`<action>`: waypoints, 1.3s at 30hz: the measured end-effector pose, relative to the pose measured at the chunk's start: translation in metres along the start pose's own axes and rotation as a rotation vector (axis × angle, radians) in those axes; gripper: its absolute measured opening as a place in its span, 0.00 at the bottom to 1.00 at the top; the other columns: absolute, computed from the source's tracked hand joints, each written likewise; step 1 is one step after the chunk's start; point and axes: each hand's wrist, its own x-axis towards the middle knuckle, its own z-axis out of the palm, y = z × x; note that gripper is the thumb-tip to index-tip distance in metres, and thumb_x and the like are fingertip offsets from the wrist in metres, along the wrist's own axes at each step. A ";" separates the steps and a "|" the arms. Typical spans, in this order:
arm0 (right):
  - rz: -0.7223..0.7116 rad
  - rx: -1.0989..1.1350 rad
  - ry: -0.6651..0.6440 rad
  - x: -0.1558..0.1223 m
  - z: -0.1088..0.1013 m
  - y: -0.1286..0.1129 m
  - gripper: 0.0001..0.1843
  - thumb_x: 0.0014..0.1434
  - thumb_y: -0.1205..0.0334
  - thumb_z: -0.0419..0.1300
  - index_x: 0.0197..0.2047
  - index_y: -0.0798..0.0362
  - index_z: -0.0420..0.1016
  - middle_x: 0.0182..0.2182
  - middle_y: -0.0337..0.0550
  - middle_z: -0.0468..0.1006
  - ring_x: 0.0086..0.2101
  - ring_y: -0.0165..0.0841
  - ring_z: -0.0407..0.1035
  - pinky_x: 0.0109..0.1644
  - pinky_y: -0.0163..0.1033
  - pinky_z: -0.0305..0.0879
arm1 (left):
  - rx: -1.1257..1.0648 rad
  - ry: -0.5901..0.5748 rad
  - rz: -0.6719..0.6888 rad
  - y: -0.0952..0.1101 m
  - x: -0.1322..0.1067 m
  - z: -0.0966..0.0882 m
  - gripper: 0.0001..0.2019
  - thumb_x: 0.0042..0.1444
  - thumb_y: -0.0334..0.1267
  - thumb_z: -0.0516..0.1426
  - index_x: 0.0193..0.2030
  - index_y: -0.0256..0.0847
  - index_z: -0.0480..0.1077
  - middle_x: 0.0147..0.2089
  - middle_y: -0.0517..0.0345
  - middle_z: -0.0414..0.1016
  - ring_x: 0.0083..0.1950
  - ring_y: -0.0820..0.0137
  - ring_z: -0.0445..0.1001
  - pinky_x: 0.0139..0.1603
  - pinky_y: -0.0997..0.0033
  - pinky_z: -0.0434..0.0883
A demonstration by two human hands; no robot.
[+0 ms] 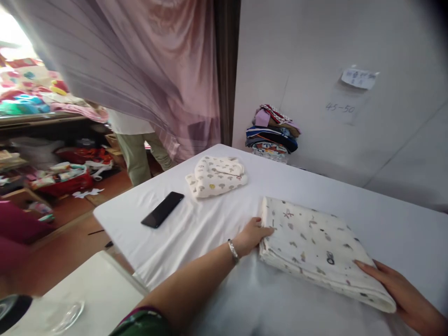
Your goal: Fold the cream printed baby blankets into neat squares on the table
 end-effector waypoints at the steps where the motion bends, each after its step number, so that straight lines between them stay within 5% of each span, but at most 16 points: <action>1: 0.068 0.069 -0.031 -0.001 0.001 0.000 0.33 0.44 0.52 0.64 0.54 0.50 0.65 0.41 0.52 0.77 0.39 0.49 0.72 0.37 0.48 0.74 | 0.008 0.005 0.011 -0.001 0.000 -0.001 0.35 0.40 0.39 0.64 0.54 0.37 0.54 0.47 0.47 0.71 0.42 0.64 0.73 0.36 0.70 0.71; 6: 0.222 0.269 -0.131 -0.009 0.008 -0.007 0.36 0.46 0.56 0.65 0.56 0.57 0.61 0.43 0.54 0.75 0.40 0.48 0.72 0.41 0.48 0.72 | 0.009 -0.015 0.015 -0.001 -0.002 -0.003 0.31 0.42 0.39 0.63 0.52 0.36 0.57 0.46 0.46 0.72 0.42 0.63 0.74 0.38 0.68 0.71; 15: 0.106 0.258 -0.214 -0.028 0.018 -0.015 0.29 0.49 0.55 0.63 0.54 0.54 0.64 0.46 0.51 0.74 0.43 0.41 0.70 0.46 0.42 0.68 | 0.081 -0.037 0.095 0.024 -0.004 -0.007 0.33 0.44 0.44 0.62 0.56 0.37 0.56 0.45 0.46 0.72 0.40 0.63 0.74 0.38 0.66 0.71; 20: 0.109 -0.098 -0.347 -0.038 0.026 -0.002 0.24 0.52 0.48 0.58 0.47 0.56 0.68 0.38 0.48 0.77 0.35 0.37 0.72 0.32 0.36 0.68 | 0.305 -0.033 -0.008 0.038 -0.003 -0.035 0.37 0.41 0.46 0.63 0.57 0.37 0.55 0.48 0.45 0.71 0.42 0.63 0.73 0.40 0.66 0.70; 22: 0.055 -0.426 -0.297 -0.037 0.025 -0.005 0.23 0.53 0.43 0.55 0.40 0.56 0.71 0.29 0.47 0.77 0.28 0.36 0.71 0.28 0.37 0.66 | 0.415 -0.042 -0.044 0.040 -0.004 -0.045 0.37 0.42 0.49 0.62 0.57 0.37 0.56 0.49 0.45 0.70 0.44 0.62 0.72 0.41 0.68 0.70; 24: -0.076 -0.770 -0.094 -0.035 0.024 -0.015 0.24 0.54 0.41 0.51 0.36 0.55 0.71 0.27 0.47 0.76 0.28 0.38 0.70 0.30 0.40 0.65 | 0.590 0.025 -0.002 0.042 -0.004 -0.049 0.37 0.43 0.52 0.60 0.58 0.38 0.55 0.49 0.46 0.70 0.44 0.62 0.72 0.41 0.67 0.69; 28: -0.440 -1.061 0.312 -0.026 0.040 -0.045 0.27 0.57 0.44 0.45 0.52 0.51 0.64 0.50 0.49 0.69 0.44 0.44 0.67 0.42 0.47 0.65 | 1.034 0.216 0.293 0.051 0.003 -0.037 0.32 0.49 0.54 0.53 0.59 0.41 0.55 0.56 0.46 0.65 0.51 0.59 0.68 0.48 0.63 0.65; 32: -0.731 -1.156 0.247 0.006 0.068 -0.052 0.32 0.59 0.44 0.43 0.61 0.52 0.54 0.63 0.45 0.48 0.60 0.43 0.46 0.59 0.48 0.51 | 1.384 0.158 0.623 0.043 0.019 -0.012 0.31 0.53 0.53 0.50 0.61 0.38 0.53 0.66 0.47 0.48 0.66 0.58 0.47 0.62 0.57 0.49; 35: -0.624 -1.259 0.225 0.037 0.074 -0.039 0.36 0.59 0.42 0.40 0.64 0.55 0.49 0.63 0.47 0.47 0.62 0.44 0.39 0.61 0.55 0.41 | 1.512 0.067 0.637 0.026 0.028 -0.006 0.32 0.54 0.55 0.47 0.62 0.39 0.52 0.68 0.50 0.41 0.67 0.56 0.40 0.63 0.54 0.44; 39: -0.549 -1.266 0.243 0.058 0.069 -0.024 0.38 0.59 0.40 0.36 0.65 0.55 0.46 0.64 0.45 0.45 0.62 0.42 0.36 0.61 0.56 0.39 | 1.506 0.031 0.617 0.015 0.029 -0.011 0.31 0.56 0.56 0.43 0.63 0.42 0.50 0.68 0.54 0.39 0.67 0.56 0.42 0.62 0.55 0.46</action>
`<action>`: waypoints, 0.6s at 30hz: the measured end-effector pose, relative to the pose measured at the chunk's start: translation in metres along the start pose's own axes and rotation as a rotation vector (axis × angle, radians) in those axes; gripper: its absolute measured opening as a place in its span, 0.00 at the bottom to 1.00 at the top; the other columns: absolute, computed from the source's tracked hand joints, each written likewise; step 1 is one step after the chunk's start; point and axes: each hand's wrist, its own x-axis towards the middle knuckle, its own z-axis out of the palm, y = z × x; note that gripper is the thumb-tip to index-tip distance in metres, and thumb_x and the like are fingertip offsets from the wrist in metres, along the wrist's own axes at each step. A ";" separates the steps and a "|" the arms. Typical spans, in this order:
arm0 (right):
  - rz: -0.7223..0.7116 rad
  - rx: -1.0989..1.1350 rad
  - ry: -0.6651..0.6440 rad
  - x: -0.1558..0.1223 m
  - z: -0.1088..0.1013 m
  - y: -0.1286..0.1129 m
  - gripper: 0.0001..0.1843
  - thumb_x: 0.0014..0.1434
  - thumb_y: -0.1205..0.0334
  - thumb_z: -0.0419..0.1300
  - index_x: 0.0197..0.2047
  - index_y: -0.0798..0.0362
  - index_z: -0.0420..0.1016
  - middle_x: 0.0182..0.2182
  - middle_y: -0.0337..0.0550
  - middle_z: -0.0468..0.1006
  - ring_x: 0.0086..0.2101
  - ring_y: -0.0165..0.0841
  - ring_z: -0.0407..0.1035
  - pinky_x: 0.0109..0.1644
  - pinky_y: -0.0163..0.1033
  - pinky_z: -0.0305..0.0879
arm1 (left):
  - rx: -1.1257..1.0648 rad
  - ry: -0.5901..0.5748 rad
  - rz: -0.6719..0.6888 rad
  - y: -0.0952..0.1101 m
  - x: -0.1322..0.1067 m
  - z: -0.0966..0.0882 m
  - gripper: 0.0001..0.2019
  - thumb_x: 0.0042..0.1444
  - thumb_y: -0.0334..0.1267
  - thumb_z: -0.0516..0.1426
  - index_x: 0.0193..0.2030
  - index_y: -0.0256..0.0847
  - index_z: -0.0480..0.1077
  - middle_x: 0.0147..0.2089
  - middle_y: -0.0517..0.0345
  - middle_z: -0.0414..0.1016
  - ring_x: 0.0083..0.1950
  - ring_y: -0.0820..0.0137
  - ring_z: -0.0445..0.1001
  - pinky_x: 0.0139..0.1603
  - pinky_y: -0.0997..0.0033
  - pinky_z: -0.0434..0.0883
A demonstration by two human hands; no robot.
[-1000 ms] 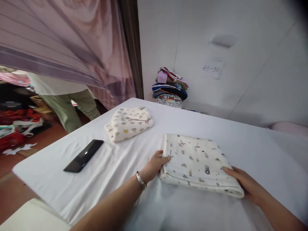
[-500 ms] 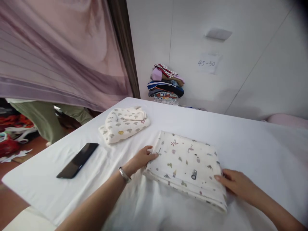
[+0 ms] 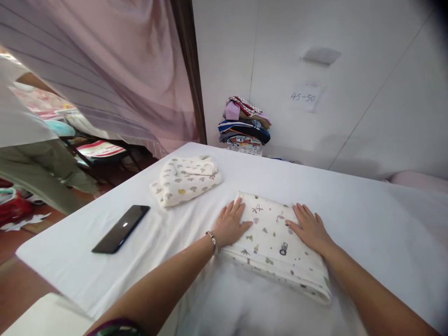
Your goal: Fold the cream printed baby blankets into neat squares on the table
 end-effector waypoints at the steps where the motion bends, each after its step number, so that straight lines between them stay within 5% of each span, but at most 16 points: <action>1: 0.000 0.002 0.004 0.000 0.001 0.001 0.38 0.59 0.40 0.36 0.65 0.55 0.46 0.64 0.45 0.44 0.62 0.41 0.36 0.62 0.57 0.38 | -0.011 0.005 -0.003 -0.001 -0.001 -0.001 0.31 0.56 0.56 0.43 0.63 0.43 0.50 0.68 0.54 0.39 0.66 0.56 0.43 0.62 0.55 0.47; 8: 0.041 0.235 0.067 -0.017 -0.002 0.005 0.36 0.58 0.41 0.41 0.63 0.53 0.50 0.64 0.45 0.43 0.62 0.40 0.34 0.63 0.54 0.36 | -0.220 -0.046 -0.050 -0.003 -0.005 -0.017 0.31 0.54 0.54 0.47 0.63 0.42 0.52 0.68 0.55 0.40 0.65 0.60 0.49 0.63 0.63 0.50; 13: 0.278 0.702 0.079 -0.069 -0.004 0.013 0.36 0.53 0.42 0.51 0.62 0.48 0.53 0.64 0.40 0.45 0.61 0.39 0.43 0.62 0.44 0.46 | -0.395 0.003 -0.210 -0.008 -0.038 -0.027 0.31 0.53 0.53 0.49 0.62 0.44 0.53 0.67 0.56 0.45 0.61 0.61 0.58 0.58 0.66 0.58; 18: 0.526 1.183 0.021 -0.122 -0.015 0.009 0.39 0.49 0.45 0.59 0.62 0.43 0.51 0.61 0.39 0.55 0.57 0.39 0.54 0.57 0.42 0.57 | -0.486 0.060 -0.339 -0.005 -0.073 -0.026 0.31 0.52 0.53 0.50 0.61 0.44 0.54 0.58 0.51 0.63 0.48 0.63 0.70 0.48 0.65 0.65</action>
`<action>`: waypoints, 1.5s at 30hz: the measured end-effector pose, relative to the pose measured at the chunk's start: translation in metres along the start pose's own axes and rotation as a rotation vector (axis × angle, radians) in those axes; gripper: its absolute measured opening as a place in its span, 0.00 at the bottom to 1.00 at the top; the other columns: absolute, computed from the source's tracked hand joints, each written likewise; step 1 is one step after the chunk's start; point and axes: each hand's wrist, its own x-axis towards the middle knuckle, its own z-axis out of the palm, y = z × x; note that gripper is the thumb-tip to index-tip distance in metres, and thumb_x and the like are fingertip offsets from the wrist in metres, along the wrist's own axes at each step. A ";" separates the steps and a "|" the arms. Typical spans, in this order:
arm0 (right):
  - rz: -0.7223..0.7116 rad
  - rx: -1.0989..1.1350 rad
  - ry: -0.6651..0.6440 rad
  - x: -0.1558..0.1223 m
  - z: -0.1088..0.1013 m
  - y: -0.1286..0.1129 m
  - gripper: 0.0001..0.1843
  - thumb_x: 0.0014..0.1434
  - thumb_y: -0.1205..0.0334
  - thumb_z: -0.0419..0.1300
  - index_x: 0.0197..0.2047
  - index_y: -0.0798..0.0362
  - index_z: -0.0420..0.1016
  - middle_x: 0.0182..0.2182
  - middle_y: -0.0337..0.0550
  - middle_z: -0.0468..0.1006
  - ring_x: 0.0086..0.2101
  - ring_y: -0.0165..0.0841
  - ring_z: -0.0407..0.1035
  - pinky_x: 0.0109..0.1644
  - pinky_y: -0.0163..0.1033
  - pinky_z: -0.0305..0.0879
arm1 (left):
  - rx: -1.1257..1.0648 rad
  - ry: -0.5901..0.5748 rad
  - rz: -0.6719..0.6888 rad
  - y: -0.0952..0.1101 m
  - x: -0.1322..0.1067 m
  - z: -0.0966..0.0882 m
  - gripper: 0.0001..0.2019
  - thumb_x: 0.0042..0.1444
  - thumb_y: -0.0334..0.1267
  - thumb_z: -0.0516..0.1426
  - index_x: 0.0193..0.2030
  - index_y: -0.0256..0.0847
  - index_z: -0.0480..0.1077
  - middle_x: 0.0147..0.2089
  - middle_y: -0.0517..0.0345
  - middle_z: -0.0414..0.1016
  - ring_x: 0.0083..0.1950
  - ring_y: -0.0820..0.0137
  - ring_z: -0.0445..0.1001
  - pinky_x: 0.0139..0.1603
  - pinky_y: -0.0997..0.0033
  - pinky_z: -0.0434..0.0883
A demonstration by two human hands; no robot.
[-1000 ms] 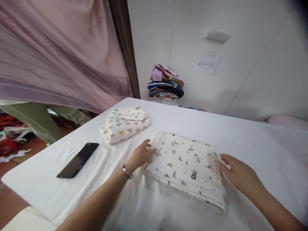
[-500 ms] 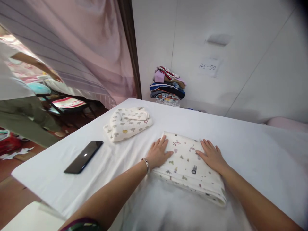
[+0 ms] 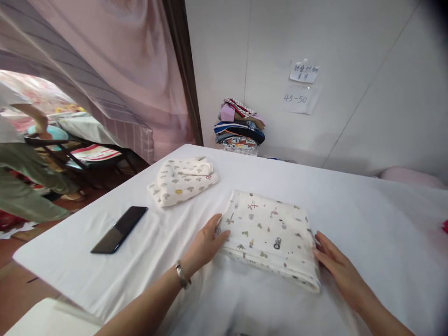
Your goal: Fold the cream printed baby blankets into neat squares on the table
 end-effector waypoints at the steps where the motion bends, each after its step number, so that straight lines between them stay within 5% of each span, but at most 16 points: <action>1: 0.038 0.077 -0.011 -0.009 -0.001 0.000 0.39 0.49 0.45 0.59 0.62 0.42 0.51 0.61 0.38 0.55 0.57 0.38 0.54 0.56 0.41 0.60 | -0.012 0.019 -0.037 -0.001 -0.003 0.001 0.32 0.52 0.54 0.50 0.61 0.43 0.54 0.56 0.50 0.65 0.48 0.63 0.69 0.48 0.65 0.65; 5: 0.203 0.318 -0.120 -0.034 0.001 0.002 0.41 0.49 0.49 0.62 0.63 0.42 0.49 0.59 0.41 0.60 0.53 0.40 0.61 0.49 0.43 0.68 | -0.090 0.016 -0.191 -0.005 -0.001 0.000 0.34 0.51 0.57 0.49 0.60 0.39 0.53 0.49 0.48 0.69 0.42 0.66 0.71 0.40 0.69 0.67; 11: 0.277 0.406 -0.359 -0.045 0.006 -0.006 0.26 0.54 0.49 0.58 0.54 0.50 0.65 0.51 0.46 0.70 0.47 0.41 0.67 0.46 0.44 0.71 | -0.028 -0.056 -0.220 -0.009 0.008 -0.004 0.34 0.49 0.59 0.50 0.58 0.41 0.56 0.41 0.52 0.72 0.37 0.66 0.72 0.34 0.71 0.65; 17: 0.272 0.292 -0.371 -0.041 0.007 -0.009 0.24 0.52 0.50 0.60 0.50 0.53 0.67 0.42 0.48 0.76 0.37 0.36 0.72 0.35 0.37 0.73 | 0.147 -0.032 -0.130 -0.007 0.005 -0.003 0.30 0.52 0.55 0.49 0.59 0.40 0.55 0.39 0.53 0.73 0.39 0.64 0.72 0.36 0.70 0.65; 21: 0.261 0.403 -0.403 -0.040 0.008 -0.005 0.23 0.53 0.53 0.60 0.49 0.56 0.68 0.44 0.50 0.75 0.36 0.34 0.72 0.37 0.36 0.72 | 0.415 0.205 0.137 0.011 -0.006 0.003 0.26 0.56 0.50 0.47 0.58 0.38 0.55 0.48 0.46 0.69 0.50 0.59 0.67 0.48 0.62 0.62; 24: 0.234 0.476 -0.404 -0.040 0.009 -0.003 0.22 0.55 0.54 0.59 0.49 0.59 0.69 0.44 0.52 0.75 0.37 0.34 0.72 0.37 0.35 0.72 | 0.464 0.230 0.485 0.036 -0.022 0.021 0.24 0.57 0.48 0.47 0.57 0.38 0.56 0.55 0.45 0.64 0.57 0.59 0.61 0.56 0.57 0.56; 30: 0.157 0.580 -0.411 -0.040 0.008 0.006 0.20 0.59 0.53 0.53 0.48 0.59 0.69 0.41 0.52 0.76 0.36 0.35 0.73 0.35 0.36 0.72 | 0.431 -0.062 0.863 0.084 -0.049 0.088 0.28 0.53 0.51 0.53 0.58 0.42 0.56 0.60 0.47 0.59 0.61 0.58 0.55 0.61 0.51 0.49; 36: 0.125 0.649 -0.450 -0.041 0.001 0.010 0.17 0.61 0.53 0.49 0.47 0.56 0.68 0.40 0.49 0.77 0.38 0.35 0.73 0.33 0.36 0.72 | 0.438 -0.069 0.875 0.102 -0.041 0.133 0.22 0.56 0.41 0.51 0.57 0.40 0.56 0.58 0.48 0.62 0.59 0.60 0.59 0.60 0.54 0.53; 45: 0.028 0.634 -0.510 -0.039 -0.002 0.011 0.14 0.58 0.61 0.55 0.47 0.57 0.69 0.43 0.51 0.76 0.38 0.34 0.73 0.35 0.35 0.72 | 0.237 -0.162 0.749 0.107 -0.032 0.131 0.13 0.54 0.39 0.52 0.47 0.45 0.66 0.46 0.58 0.72 0.47 0.67 0.68 0.50 0.66 0.62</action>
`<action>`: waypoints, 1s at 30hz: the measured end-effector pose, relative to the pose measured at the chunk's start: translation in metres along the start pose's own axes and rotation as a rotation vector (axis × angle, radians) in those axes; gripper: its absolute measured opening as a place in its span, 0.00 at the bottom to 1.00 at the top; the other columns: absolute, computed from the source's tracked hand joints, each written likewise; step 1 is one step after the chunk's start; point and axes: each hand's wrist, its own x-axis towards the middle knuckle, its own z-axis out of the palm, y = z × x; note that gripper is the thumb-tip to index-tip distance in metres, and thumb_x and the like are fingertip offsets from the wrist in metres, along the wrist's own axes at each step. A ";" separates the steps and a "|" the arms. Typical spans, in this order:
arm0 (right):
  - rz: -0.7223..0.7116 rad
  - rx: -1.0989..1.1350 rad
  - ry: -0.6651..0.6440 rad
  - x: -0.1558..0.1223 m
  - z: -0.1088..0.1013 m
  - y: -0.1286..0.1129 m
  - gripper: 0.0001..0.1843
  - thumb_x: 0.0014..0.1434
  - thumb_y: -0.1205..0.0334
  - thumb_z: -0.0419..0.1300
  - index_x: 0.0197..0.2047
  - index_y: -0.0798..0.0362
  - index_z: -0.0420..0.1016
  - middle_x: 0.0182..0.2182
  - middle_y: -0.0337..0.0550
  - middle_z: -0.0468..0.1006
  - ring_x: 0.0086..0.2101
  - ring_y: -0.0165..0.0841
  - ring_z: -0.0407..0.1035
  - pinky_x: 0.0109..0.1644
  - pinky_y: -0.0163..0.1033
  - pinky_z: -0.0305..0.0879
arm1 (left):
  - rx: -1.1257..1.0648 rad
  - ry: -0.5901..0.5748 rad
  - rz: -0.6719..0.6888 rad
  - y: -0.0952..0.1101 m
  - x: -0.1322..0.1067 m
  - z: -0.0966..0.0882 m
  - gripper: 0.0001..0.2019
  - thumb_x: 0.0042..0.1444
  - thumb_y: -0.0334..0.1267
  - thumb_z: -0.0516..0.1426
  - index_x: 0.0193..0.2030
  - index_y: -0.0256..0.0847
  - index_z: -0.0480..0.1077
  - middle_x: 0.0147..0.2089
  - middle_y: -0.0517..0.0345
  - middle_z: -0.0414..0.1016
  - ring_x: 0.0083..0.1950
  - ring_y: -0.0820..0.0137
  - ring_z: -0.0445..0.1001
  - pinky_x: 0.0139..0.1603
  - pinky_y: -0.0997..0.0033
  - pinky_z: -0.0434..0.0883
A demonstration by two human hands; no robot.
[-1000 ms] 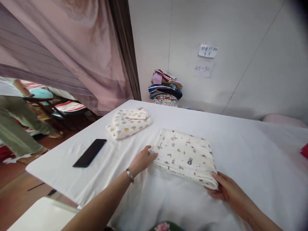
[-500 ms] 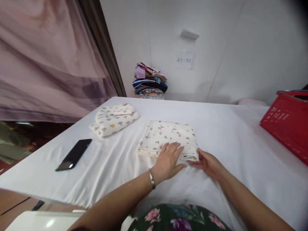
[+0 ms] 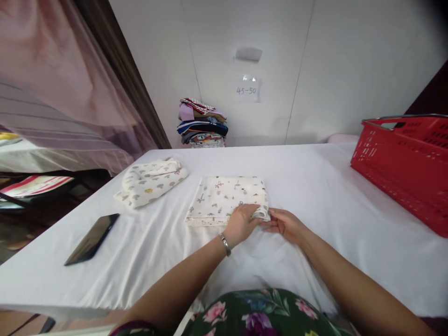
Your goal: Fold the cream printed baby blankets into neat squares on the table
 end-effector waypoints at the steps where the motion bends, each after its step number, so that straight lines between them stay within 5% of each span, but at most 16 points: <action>1: -0.004 -0.004 -0.010 0.000 0.000 0.000 0.14 0.58 0.62 0.56 0.47 0.57 0.69 0.43 0.50 0.75 0.38 0.34 0.73 0.35 0.35 0.72 | -0.025 -0.011 0.001 0.001 0.001 -0.002 0.12 0.55 0.39 0.52 0.46 0.45 0.67 0.45 0.59 0.72 0.47 0.68 0.68 0.50 0.67 0.63; 7: -0.027 -0.014 0.035 0.003 0.001 0.005 0.16 0.54 0.68 0.59 0.47 0.56 0.69 0.43 0.48 0.75 0.34 0.31 0.74 0.34 0.33 0.72 | -0.012 -0.058 -0.076 0.007 0.006 -0.006 0.11 0.58 0.40 0.47 0.39 0.42 0.69 0.39 0.57 0.74 0.43 0.68 0.69 0.46 0.68 0.64; 12: -0.043 -0.047 0.100 0.003 0.002 0.006 0.14 0.51 0.70 0.60 0.44 0.57 0.72 0.39 0.47 0.77 0.29 0.28 0.73 0.32 0.31 0.72 | 0.194 0.028 -0.012 0.012 0.001 0.009 0.12 0.59 0.39 0.48 0.47 0.42 0.66 0.49 0.55 0.70 0.51 0.65 0.65 0.53 0.62 0.60; 19: -0.048 0.007 -0.058 0.001 -0.003 0.004 0.14 0.56 0.62 0.55 0.45 0.56 0.71 0.41 0.48 0.76 0.36 0.33 0.73 0.36 0.35 0.72 | 0.314 0.005 0.035 0.012 -0.002 0.017 0.13 0.60 0.38 0.46 0.50 0.41 0.63 0.51 0.52 0.69 0.53 0.65 0.64 0.53 0.60 0.60; 30: -0.066 -0.142 0.082 0.001 0.002 0.006 0.18 0.54 0.59 0.60 0.48 0.54 0.69 0.40 0.47 0.75 0.34 0.33 0.73 0.32 0.34 0.73 | 0.035 0.008 0.105 -0.002 -0.007 -0.004 0.16 0.58 0.42 0.50 0.52 0.40 0.64 0.50 0.54 0.70 0.50 0.67 0.67 0.52 0.65 0.64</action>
